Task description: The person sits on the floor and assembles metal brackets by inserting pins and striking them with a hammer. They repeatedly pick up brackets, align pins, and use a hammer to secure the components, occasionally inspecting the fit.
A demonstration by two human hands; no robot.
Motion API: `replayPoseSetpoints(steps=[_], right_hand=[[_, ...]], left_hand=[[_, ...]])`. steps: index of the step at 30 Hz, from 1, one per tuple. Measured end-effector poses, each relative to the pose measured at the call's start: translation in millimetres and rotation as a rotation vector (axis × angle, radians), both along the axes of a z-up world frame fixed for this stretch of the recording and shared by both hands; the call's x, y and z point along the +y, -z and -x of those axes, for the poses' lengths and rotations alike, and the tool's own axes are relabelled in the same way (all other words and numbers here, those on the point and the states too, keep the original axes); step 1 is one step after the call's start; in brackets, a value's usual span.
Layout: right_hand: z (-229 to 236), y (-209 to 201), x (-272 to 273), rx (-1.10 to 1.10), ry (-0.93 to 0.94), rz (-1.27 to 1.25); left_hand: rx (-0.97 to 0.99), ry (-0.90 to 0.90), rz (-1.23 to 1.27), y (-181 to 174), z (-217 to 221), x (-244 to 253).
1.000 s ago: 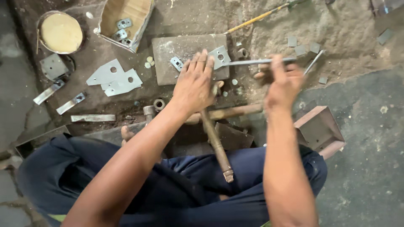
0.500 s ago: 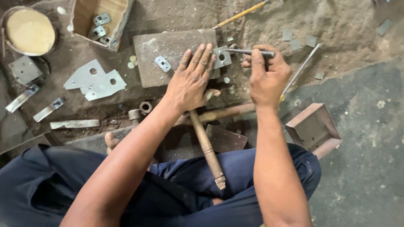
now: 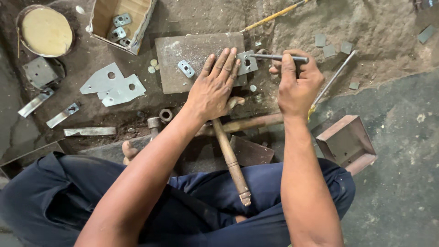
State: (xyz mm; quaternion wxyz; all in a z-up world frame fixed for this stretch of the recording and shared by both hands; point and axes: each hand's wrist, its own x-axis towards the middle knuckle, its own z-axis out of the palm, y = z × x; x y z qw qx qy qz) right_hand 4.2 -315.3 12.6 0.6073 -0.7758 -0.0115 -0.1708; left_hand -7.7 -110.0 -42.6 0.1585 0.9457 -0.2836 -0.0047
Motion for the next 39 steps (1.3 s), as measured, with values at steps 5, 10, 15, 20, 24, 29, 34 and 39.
replayPoseSetpoints(steps=[5,10,15,20,24,29,34,39], right_hand=[[0,-4,8,0.062,0.03,0.153],[-22,0,32,-0.153,-0.167,0.753],[-112,-7,40,-0.061,-0.212,0.828],[6,-24,15,-0.214,-0.292,0.702],[-7,-13,13,0.102,-0.104,0.454],[-107,0,57,-0.178,-0.114,0.924],[-19,-11,13,-0.162,-0.246,0.668],[-44,-36,6,0.127,-0.19,0.284]], left_hand=[[0.012,-0.007,-0.013,-2,1,-1],[0.062,-0.007,-0.162,-9,-3,-1],[0.025,-0.019,-0.066,-16,0,-2],[0.032,-0.047,-0.049,-19,-6,-4],[0.034,-0.041,-0.086,-12,5,-4],[0.016,0.002,-0.265,-22,-5,-7],[0.028,-0.04,-0.078,-21,-8,-2],[0.01,-0.027,-0.056,-25,0,-3]])
